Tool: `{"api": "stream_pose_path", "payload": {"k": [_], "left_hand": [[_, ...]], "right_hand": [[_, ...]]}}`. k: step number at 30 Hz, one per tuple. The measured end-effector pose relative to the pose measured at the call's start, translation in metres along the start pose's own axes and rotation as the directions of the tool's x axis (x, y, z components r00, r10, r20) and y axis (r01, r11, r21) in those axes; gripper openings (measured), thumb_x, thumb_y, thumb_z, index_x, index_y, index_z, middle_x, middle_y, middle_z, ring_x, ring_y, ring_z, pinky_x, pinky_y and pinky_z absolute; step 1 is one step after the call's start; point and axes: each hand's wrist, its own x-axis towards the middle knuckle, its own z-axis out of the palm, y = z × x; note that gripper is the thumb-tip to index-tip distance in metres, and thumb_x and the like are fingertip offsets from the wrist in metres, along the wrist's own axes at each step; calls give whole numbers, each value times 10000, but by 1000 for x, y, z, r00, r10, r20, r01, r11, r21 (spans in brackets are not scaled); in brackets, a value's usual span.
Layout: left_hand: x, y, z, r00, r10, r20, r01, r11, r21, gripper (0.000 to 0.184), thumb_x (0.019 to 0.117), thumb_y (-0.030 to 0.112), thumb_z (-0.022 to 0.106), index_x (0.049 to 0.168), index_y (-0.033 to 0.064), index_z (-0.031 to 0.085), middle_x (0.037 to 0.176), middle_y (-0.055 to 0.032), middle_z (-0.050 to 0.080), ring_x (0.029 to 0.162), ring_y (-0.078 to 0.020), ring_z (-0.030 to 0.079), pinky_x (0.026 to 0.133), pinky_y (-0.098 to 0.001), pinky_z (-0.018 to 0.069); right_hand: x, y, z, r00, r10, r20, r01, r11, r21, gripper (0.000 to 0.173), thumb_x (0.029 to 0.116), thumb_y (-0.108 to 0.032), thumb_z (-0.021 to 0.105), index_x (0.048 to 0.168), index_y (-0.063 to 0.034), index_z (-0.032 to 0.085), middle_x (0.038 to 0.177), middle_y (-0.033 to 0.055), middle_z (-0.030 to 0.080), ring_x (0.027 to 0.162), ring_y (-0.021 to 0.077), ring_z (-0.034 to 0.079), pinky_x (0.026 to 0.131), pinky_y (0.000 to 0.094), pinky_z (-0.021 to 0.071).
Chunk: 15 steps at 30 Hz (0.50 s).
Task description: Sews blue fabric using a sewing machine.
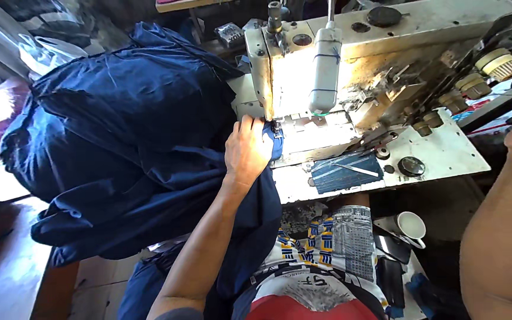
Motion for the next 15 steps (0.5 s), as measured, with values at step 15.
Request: {"api": "stream_pose_path", "payload": {"k": [15], "left_hand": [[0, 5, 8, 998, -34, -45, 36, 999, 30, 283, 966, 295, 552, 1149, 134, 694, 1154, -96, 627, 1062, -293, 620, 767, -454, 543]], "right_hand": [[45, 17, 22, 975, 211, 67, -220, 954, 202, 136, 1025, -371, 610, 983, -246, 577, 687, -116, 547, 520, 3, 490, 497, 181, 461]]}}
